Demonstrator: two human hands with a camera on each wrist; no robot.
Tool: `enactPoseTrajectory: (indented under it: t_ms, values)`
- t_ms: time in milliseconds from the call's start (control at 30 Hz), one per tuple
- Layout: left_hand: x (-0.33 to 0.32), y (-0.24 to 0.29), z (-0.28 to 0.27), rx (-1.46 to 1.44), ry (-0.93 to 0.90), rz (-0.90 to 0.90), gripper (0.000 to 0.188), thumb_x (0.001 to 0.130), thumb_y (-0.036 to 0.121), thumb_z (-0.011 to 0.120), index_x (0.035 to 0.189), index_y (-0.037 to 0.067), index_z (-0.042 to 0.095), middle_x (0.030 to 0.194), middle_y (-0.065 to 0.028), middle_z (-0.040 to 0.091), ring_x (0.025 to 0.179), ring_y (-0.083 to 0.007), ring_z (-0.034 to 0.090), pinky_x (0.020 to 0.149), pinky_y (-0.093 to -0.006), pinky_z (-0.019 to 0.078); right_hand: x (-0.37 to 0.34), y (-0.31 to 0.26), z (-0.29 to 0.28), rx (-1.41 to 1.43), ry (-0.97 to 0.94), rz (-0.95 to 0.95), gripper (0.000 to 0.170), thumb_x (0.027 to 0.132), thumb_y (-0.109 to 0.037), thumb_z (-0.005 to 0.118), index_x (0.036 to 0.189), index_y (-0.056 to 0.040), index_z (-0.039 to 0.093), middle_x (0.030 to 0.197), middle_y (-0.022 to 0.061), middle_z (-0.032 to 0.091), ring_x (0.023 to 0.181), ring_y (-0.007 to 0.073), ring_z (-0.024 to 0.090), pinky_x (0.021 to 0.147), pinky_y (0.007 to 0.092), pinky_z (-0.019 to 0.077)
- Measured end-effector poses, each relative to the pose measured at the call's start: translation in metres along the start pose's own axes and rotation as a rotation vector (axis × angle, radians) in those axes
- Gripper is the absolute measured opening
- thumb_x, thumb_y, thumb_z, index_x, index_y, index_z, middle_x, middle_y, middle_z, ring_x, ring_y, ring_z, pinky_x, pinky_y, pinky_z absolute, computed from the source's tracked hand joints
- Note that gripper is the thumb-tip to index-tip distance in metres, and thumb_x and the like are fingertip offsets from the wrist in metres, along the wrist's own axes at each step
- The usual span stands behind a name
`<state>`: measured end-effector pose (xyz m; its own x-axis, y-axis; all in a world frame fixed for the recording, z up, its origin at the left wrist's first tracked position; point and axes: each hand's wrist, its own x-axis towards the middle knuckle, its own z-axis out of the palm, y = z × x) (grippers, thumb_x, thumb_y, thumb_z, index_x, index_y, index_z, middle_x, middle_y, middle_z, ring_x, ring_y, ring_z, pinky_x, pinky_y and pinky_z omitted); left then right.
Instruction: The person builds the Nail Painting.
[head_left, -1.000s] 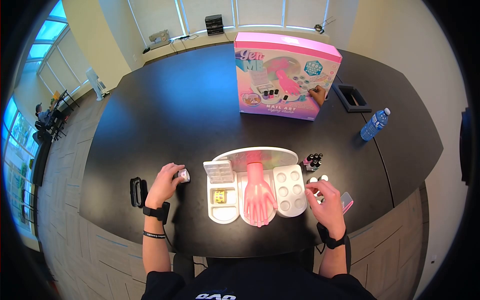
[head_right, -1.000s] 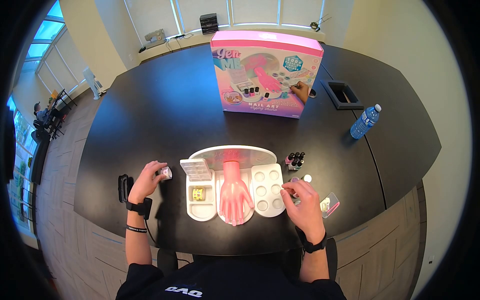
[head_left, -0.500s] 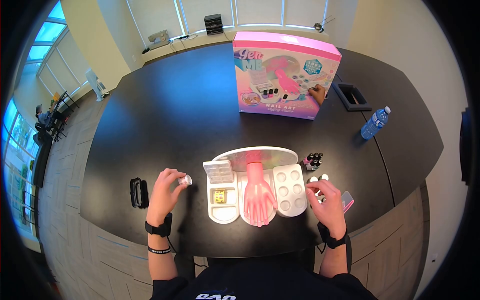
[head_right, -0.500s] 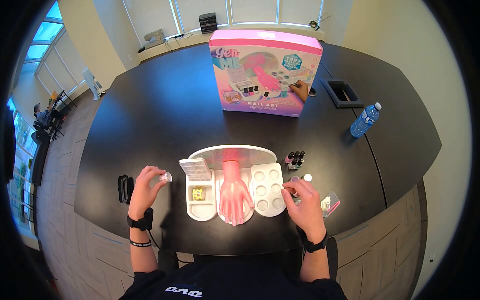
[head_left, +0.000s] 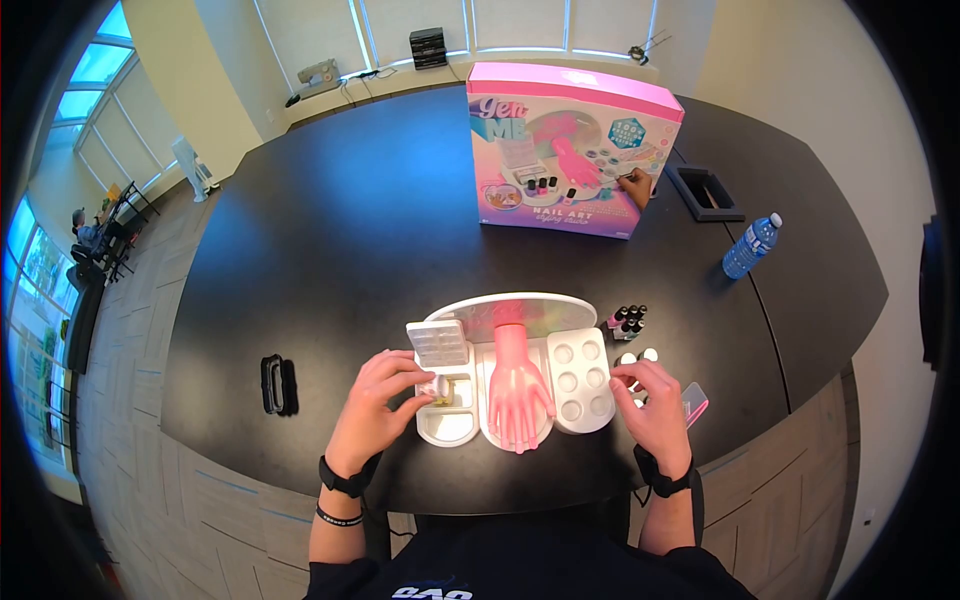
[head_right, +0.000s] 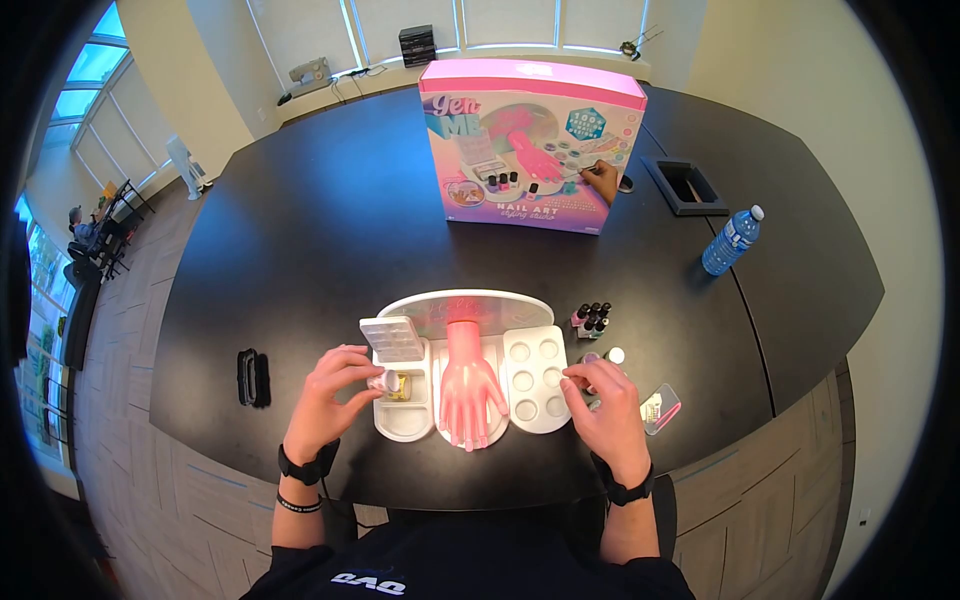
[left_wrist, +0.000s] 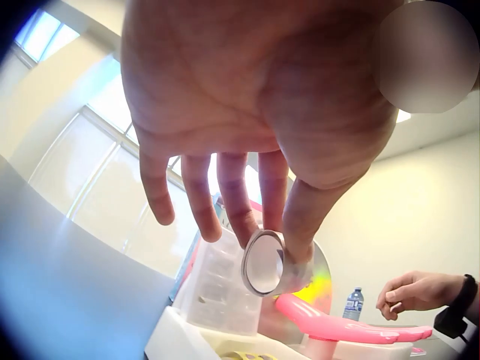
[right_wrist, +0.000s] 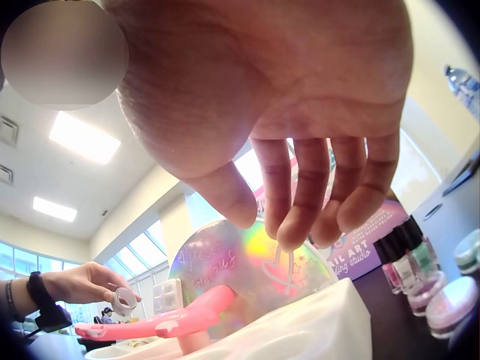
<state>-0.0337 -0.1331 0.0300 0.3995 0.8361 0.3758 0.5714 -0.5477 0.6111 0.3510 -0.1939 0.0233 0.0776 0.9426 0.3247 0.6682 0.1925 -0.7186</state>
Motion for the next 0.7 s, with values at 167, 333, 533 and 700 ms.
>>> enactPoseTrajectory:
  t_ms: [167, 333, 533, 700]
  values:
    - [0.004, -0.005, 0.020, -0.007, -0.058, 0.008, 0.026, 0.089, 0.014, 0.088, 0.113, 0.007, 0.083, 0.114, -0.0075, 0.075, 0.130, -0.0320, 0.065, 0.119, -0.0502, 0.0459, -0.001, 0.003, -0.001, -0.017, 0.012, 0.009, 0.013, 0.096, -0.009, 0.078, 0.105, -0.0009, 0.078, 0.091, 0.0128, 0.075, 0.079, 0.0277, 0.068, 0.072, 0.0372, 0.0534]
    - [0.006, -0.009, 0.031, 0.069, -0.074, 0.060, 0.027, 0.088, 0.015, 0.089, 0.114, 0.010, 0.083, 0.113, -0.0066, 0.074, 0.127, -0.0306, 0.065, 0.117, -0.0486, 0.0461, -0.002, 0.002, -0.003, -0.010, 0.016, 0.018, 0.012, 0.096, -0.010, 0.078, 0.104, -0.0009, 0.078, 0.091, 0.0127, 0.075, 0.079, 0.0276, 0.068, 0.072, 0.0374, 0.0533]
    - [0.005, -0.006, 0.035, 0.102, -0.114, -0.007, 0.030, 0.086, 0.016, 0.091, 0.114, 0.011, 0.083, 0.111, -0.0035, 0.073, 0.116, -0.0273, 0.063, 0.105, -0.0428, 0.0488, -0.002, -0.002, -0.004, -0.013, -0.008, 0.030, 0.013, 0.095, -0.007, 0.078, 0.104, 0.0016, 0.077, 0.090, 0.0144, 0.071, 0.083, 0.0287, 0.069, 0.077, 0.0386, 0.0558]
    - [0.005, -0.006, 0.036, 0.138, -0.136, -0.007, 0.031, 0.086, 0.017, 0.090, 0.116, 0.012, 0.084, 0.111, -0.0030, 0.074, 0.110, -0.0264, 0.063, 0.100, -0.0406, 0.0492, -0.002, -0.001, -0.003, -0.018, -0.010, 0.029, 0.013, 0.095, -0.008, 0.078, 0.104, 0.0015, 0.076, 0.090, 0.0144, 0.071, 0.083, 0.0288, 0.069, 0.077, 0.0384, 0.0557]
